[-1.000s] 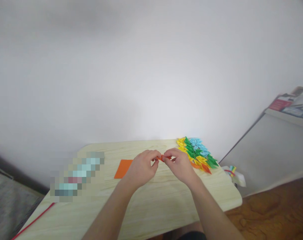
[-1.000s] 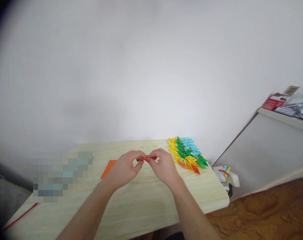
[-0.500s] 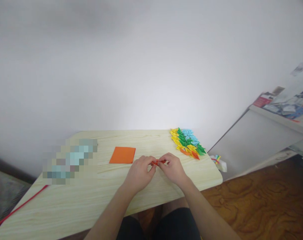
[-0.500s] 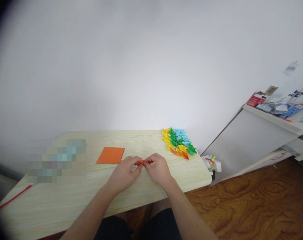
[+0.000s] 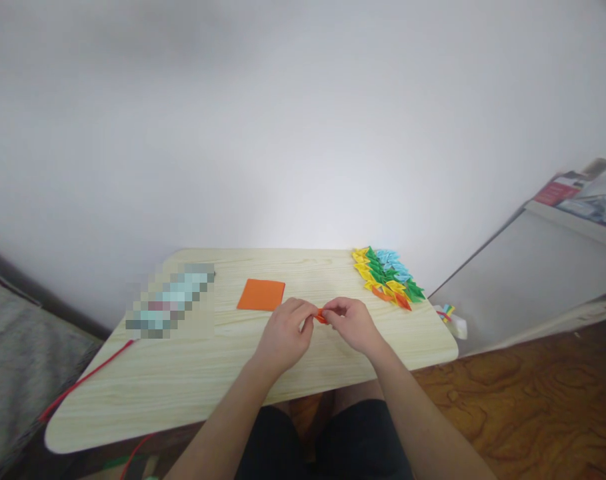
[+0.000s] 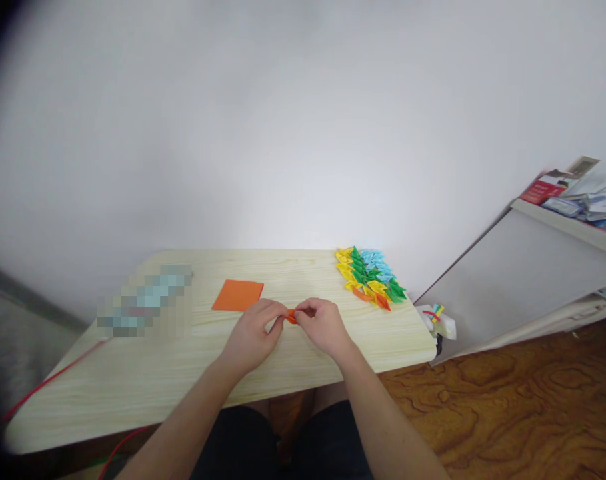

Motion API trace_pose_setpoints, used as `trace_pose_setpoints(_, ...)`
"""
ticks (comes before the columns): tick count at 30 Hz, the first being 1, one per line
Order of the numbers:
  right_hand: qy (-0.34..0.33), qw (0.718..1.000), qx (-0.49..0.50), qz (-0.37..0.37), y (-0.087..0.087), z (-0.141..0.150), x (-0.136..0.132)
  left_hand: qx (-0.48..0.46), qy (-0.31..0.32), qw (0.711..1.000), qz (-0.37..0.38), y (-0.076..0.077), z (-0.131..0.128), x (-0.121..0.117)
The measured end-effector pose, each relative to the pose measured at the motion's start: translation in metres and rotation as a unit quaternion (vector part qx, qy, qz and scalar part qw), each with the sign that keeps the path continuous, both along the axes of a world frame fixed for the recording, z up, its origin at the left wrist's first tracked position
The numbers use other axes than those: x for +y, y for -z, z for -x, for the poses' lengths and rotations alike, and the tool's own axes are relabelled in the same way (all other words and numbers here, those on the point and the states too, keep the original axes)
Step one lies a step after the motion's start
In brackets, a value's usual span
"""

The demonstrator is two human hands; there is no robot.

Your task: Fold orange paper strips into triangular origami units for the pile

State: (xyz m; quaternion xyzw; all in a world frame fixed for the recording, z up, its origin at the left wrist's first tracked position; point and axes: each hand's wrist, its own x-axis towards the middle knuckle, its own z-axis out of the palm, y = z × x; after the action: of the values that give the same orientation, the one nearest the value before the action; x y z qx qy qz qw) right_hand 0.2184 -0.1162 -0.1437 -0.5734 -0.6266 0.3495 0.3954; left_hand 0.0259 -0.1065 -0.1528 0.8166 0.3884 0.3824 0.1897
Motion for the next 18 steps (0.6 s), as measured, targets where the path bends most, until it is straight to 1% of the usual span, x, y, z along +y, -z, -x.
trace_pose_setpoints(5,-0.001,0.999,-0.042,-0.031,-0.012,0.0,-0.004,-0.012,0.016,1.0,-0.003,0.002,0.0,-0.003)
trace_pose_setpoints(10,-0.005,0.998,-0.05,-0.042,-0.015,0.0,-0.005,-0.045,0.007,0.999,0.004,0.007,0.001,-0.002)
trace_pose_setpoints(14,-0.005,0.999,-0.032,-0.03,-0.017,0.001,-0.007,-0.069,0.002,0.997,0.023,0.005,0.002,-0.004)
trace_pose_setpoints(18,0.022,0.999,-0.031,-0.027,-0.02,0.004,-0.009,-0.102,-0.02,0.993,0.057,0.001,0.002,-0.006)
